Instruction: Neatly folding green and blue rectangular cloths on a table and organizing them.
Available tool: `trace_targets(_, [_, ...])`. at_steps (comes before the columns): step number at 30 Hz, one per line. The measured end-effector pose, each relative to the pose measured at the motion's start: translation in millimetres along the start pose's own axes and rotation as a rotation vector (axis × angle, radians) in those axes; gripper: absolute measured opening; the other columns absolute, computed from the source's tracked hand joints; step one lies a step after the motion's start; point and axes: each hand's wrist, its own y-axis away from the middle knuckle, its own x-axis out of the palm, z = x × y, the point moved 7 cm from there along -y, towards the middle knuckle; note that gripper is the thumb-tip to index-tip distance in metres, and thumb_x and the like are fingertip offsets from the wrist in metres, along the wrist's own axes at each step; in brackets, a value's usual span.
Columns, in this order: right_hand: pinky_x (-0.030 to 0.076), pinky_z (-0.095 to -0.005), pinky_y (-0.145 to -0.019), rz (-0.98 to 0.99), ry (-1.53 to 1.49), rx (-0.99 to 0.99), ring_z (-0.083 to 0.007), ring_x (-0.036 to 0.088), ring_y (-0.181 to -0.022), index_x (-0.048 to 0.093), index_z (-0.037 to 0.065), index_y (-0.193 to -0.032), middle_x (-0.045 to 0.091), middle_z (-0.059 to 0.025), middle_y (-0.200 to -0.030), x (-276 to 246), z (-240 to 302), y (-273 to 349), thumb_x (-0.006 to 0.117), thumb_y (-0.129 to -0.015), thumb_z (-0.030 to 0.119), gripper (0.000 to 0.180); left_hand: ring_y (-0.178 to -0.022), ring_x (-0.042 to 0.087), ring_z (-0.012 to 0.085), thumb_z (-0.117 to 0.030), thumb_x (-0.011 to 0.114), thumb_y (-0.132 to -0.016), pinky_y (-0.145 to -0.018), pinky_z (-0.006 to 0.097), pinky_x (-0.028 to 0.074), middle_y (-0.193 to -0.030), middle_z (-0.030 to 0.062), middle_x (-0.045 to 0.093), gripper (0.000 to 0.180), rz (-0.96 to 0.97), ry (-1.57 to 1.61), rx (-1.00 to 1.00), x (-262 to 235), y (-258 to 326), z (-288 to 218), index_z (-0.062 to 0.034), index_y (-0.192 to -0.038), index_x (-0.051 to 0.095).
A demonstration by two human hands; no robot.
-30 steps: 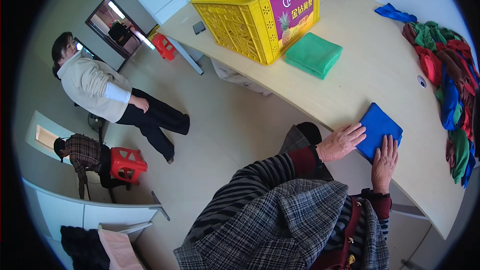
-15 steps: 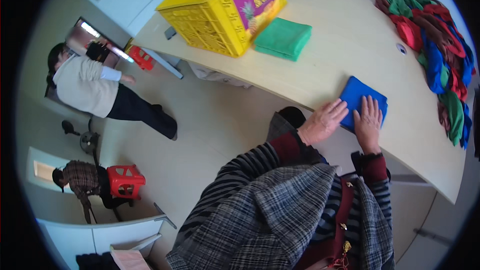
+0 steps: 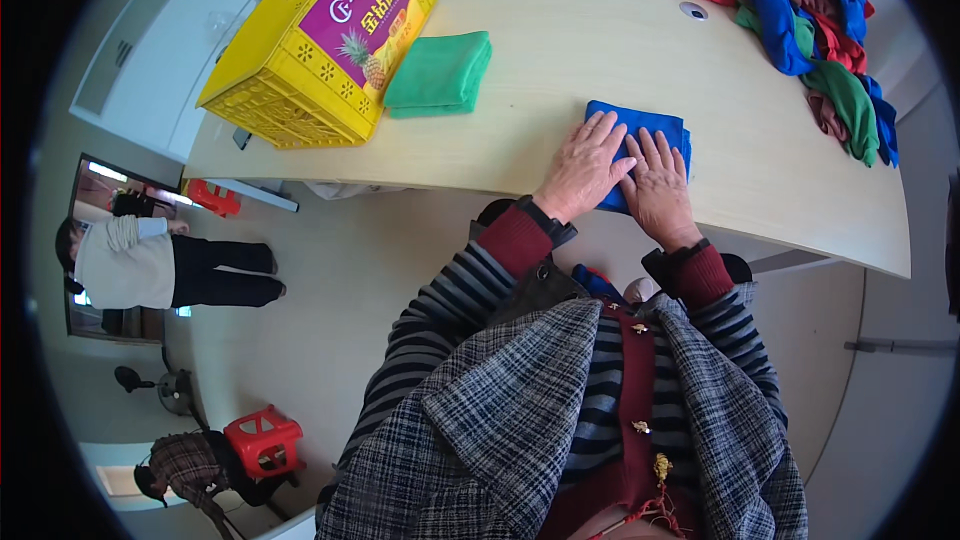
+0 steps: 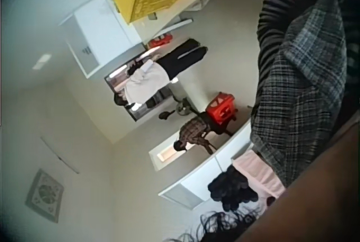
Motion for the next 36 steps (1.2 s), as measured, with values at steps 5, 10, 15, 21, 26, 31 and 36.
trace_targets(5, [0.023, -0.051, -0.121, 0.0, -0.016, 0.008, -0.0355, 0.031, -0.148, 0.046, 0.006, -0.149, 0.04, -0.0171, -0.157, 3, -3, -1, 0.049, -0.101, 0.04, 0.059, -0.149, 0.03, 0.0323, -0.048, 0.049, -0.1, -0.119, 0.051, 0.026, -0.158, 0.015, 0.038, 0.064, 0.132, -0.016, -0.085, 41, 1, 24, -0.0048, -0.148, 0.047])
trace_targets(10, [0.024, -0.0489, -0.121, -0.006, 0.009, 0.059, -0.0343, 0.032, -0.149, 0.042, 0.005, -0.151, 0.039, -0.0161, -0.158, 0, -15, 1, 0.048, -0.102, 0.04, 0.061, -0.152, 0.025, 0.0325, -0.049, 0.046, -0.103, -0.119, 0.056, 0.023, -0.163, 0.0146, 0.031, 0.066, 0.191, -0.042, -0.134, 41, 0, 34, -0.0075, -0.153, 0.04])
trace_targets(15, [0.026, -0.0494, -0.121, -0.03, 0.034, 0.128, -0.0348, 0.033, -0.148, 0.042, 0.004, -0.15, 0.039, -0.0164, -0.158, -4, -31, 11, 0.047, -0.103, 0.041, 0.06, -0.152, 0.024, 0.0332, -0.049, 0.045, -0.103, -0.12, 0.055, 0.023, -0.163, 0.0148, 0.03, 0.065, 0.206, -0.02, -0.139, 38, 2, 33, -0.0074, -0.153, 0.04])
trace_targets(21, [0.026, -0.0503, -0.12, 0.05, 0.045, 0.169, -0.0358, 0.032, -0.148, 0.041, 0.004, -0.151, 0.038, -0.0165, -0.159, -23, -39, 15, 0.047, -0.103, 0.04, 0.06, -0.151, 0.025, 0.0353, -0.046, 0.045, -0.104, -0.12, 0.053, 0.023, -0.163, 0.0146, 0.029, 0.064, 0.204, -0.034, -0.157, 37, 13, 37, -0.0071, -0.154, 0.037])
trace_targets(26, [0.025, -0.0505, -0.121, 0.052, 0.107, 0.11, -0.0363, 0.033, -0.148, 0.042, 0.005, -0.15, 0.039, -0.0162, -0.158, -25, -17, -14, 0.046, -0.104, 0.04, 0.059, -0.15, 0.027, 0.0368, -0.042, 0.048, -0.103, -0.119, 0.056, 0.024, -0.163, 0.0147, 0.029, 0.062, 0.213, -0.078, -0.137, 40, 14, 37, -0.0075, -0.153, 0.037])
trace_targets(31, [0.023, -0.0502, -0.122, -0.021, -0.012, 0.068, -0.0354, 0.036, -0.146, 0.047, 0.005, -0.147, 0.044, -0.0162, -0.154, -3, -19, -35, 0.047, -0.103, 0.04, 0.056, -0.149, 0.028, 0.0373, -0.039, 0.049, -0.103, -0.117, 0.058, 0.026, -0.162, 0.0152, 0.03, 0.059, 0.213, -0.087, -0.105, 40, 8, 33, -0.0083, -0.153, 0.038])
trace_targets(36, [0.023, -0.0494, -0.122, -0.064, -0.032, 0.048, -0.034, 0.037, -0.145, 0.05, 0.006, -0.145, 0.049, -0.0163, -0.151, 5, -10, -39, 0.049, -0.101, 0.041, 0.056, -0.145, 0.035, 0.0377, -0.039, 0.05, -0.102, -0.114, 0.06, 0.03, -0.16, 0.016, 0.033, 0.057, 0.213, -0.038, -0.128, 34, 9, 44, -0.0096, -0.151, 0.041])
